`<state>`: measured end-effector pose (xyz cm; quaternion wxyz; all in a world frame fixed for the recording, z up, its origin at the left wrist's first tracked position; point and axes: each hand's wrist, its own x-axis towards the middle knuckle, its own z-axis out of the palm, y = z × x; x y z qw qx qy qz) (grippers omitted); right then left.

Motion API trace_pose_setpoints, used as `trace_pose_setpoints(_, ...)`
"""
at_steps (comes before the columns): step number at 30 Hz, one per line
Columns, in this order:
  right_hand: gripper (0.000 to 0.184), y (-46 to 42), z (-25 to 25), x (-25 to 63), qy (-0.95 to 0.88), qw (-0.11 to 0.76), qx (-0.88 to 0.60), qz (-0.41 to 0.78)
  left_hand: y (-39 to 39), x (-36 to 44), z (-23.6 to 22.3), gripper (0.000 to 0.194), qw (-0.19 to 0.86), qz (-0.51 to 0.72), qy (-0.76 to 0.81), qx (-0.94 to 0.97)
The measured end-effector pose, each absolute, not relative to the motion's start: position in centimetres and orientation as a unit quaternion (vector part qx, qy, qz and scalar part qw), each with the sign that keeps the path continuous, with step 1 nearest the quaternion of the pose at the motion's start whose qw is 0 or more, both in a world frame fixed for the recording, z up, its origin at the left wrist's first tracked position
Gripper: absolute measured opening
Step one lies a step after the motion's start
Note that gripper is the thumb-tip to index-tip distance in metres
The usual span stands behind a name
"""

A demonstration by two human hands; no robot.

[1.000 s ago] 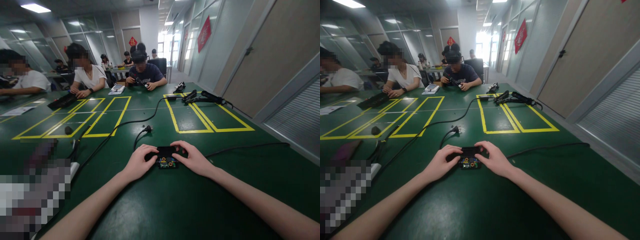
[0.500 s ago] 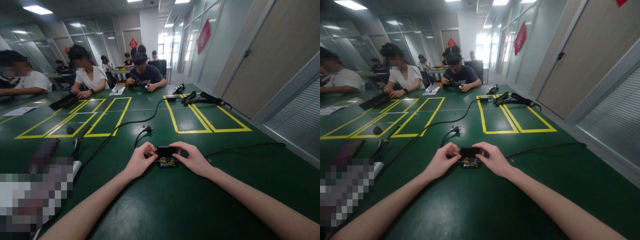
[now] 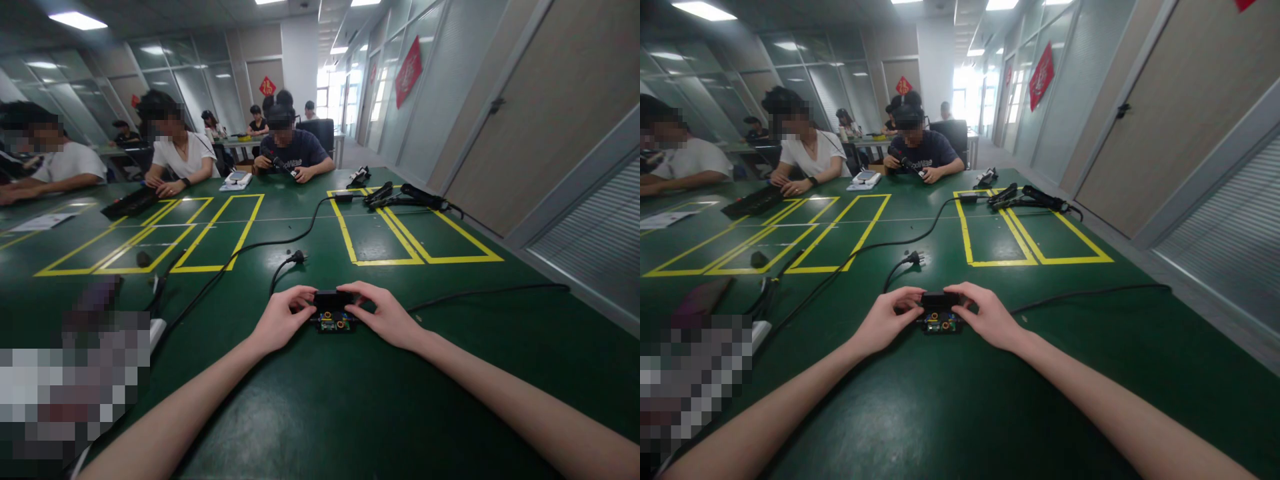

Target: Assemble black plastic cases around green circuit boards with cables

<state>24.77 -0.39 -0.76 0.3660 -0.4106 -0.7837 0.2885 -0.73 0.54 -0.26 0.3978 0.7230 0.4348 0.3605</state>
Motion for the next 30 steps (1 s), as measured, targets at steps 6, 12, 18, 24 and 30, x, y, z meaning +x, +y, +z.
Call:
trace_pose_setpoints(6,0.037,-0.5,-0.5,24.9,-0.773,0.35,-0.424,0.315,0.6,-0.7,-0.4,0.028,0.407,0.365,0.429,0.719)
trace_pose_setpoints(12,0.036,-0.5,-0.4,24.9,-0.766,0.348,-0.422,0.339,0.6,-0.7,-0.5,0.025,0.431,0.37,0.436,0.698)
trace_pose_setpoints(18,0.031,-0.6,0.1,25.1,-0.762,0.349,-0.398,0.373,0.3,-0.7,0.0,0.027,0.43,0.357,0.428,0.71)
trace_pose_setpoints(24,0.034,-0.5,0.4,25.8,-0.759,0.355,-0.355,0.416,0.2,-0.8,0.4,0.031,0.428,0.367,0.425,0.708)
trace_pose_setpoints(30,0.041,-0.5,0.4,25.9,-0.765,0.349,-0.359,0.406,0.2,-0.7,0.6,0.023,0.432,0.376,0.427,0.7)
